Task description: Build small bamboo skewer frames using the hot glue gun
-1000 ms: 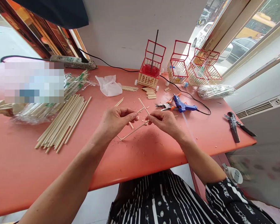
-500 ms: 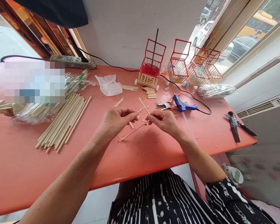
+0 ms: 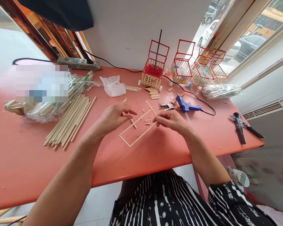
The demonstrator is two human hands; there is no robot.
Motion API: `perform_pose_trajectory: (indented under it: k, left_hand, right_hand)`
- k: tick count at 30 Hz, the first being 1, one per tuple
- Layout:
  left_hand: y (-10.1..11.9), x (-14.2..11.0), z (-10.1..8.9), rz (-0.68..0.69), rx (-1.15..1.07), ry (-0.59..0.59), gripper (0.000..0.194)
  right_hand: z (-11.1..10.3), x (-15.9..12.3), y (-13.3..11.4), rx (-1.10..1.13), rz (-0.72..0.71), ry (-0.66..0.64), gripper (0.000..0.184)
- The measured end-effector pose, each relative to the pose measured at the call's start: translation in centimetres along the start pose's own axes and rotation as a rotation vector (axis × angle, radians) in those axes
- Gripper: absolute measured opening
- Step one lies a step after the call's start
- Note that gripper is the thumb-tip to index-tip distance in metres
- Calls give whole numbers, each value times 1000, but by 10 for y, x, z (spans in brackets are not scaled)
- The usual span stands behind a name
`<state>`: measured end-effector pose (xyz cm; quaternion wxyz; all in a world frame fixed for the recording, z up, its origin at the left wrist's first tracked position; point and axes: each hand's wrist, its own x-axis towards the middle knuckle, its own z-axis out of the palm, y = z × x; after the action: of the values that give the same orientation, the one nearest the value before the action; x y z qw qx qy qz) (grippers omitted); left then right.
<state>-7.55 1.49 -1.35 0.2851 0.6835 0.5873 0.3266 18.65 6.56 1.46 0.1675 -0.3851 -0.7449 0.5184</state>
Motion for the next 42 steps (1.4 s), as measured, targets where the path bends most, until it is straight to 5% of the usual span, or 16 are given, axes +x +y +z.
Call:
perform_pose_trajectory:
  k: [4,9,13,17,24,31,42]
  left_hand:
    - [-10,3,6,126,109,-161,18]
    - [-16,1,6,201,234,-202,18]
    - [-12,-4,-4,156,229,-110,15]
    - [17,-21,-10,35,68,37,16]
    - [66,-70,32,184,-19,35,13]
    - [68,-99,59,297,189,105,15]
    - [58,-117,73,319,332,219,18]
  right_hand:
    - [-9,-1,6,28,38,-48,35]
    - [-10,0,9,43,64,-49,34]
    - [-13,0,9,0,91,-85,32]
    - [-16,-2,8,-41,86,-153,35]
    - [-12,-4,2,-190,16,-278,36]
    - [-8,1,9,-241,-52,-352,35]
    - [-6,5,15,-195,-54,-354,29]
